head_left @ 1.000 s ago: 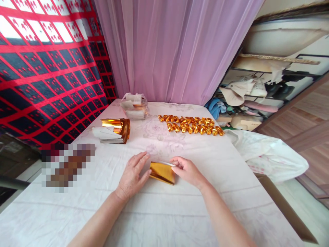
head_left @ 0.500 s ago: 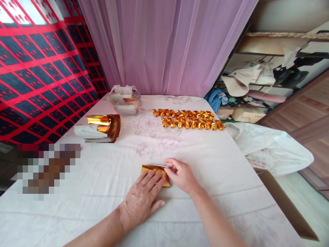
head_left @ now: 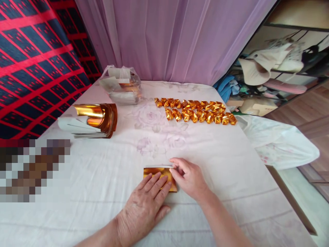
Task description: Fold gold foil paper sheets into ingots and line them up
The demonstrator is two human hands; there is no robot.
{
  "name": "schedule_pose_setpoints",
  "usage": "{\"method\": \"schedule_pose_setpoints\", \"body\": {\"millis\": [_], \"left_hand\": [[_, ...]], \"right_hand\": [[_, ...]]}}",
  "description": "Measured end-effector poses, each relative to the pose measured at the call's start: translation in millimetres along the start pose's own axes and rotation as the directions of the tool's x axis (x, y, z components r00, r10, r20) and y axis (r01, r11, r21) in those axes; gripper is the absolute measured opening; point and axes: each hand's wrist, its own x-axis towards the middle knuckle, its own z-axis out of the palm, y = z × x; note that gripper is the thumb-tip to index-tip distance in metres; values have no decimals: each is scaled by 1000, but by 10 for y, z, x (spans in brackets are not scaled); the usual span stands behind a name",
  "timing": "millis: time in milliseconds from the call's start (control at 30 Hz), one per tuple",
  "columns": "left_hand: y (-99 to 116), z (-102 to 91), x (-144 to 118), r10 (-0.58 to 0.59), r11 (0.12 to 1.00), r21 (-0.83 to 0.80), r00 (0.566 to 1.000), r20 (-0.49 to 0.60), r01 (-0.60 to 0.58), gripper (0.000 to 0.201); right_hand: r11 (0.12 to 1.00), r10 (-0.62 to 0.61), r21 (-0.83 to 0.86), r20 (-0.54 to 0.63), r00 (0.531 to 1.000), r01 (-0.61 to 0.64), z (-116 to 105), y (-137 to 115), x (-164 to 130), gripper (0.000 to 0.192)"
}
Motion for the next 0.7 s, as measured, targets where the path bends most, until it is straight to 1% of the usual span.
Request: {"method": "schedule_pose_setpoints", "body": {"millis": [100,267,400,567,700], "left_hand": [[2,-11,6,-6,1000,-18,1000,12,6,56],[-10,-34,19,23,999,-25,999,36,-22,58],[-19,-36,17,15,999,-52,999,41,-13,59],[-21,-38,17,22,999,-31,998,52,-21,60],[-19,-48,22,20,999,-34,998,61,-18,59]], "right_hand": [[1000,-4,-6,3,1000,4,-2,1,-7,26],[1000,-17,-13,-11,1000,17,-6,-2,-10,27],[1000,-19,-17,-5,1000,19,-23,-10,-5,28],[1000,-25,-15,-4,1000,25,-23,-6,-7,28],[999,-21,28,13,1000,21,-41,5,-8,27]]}}
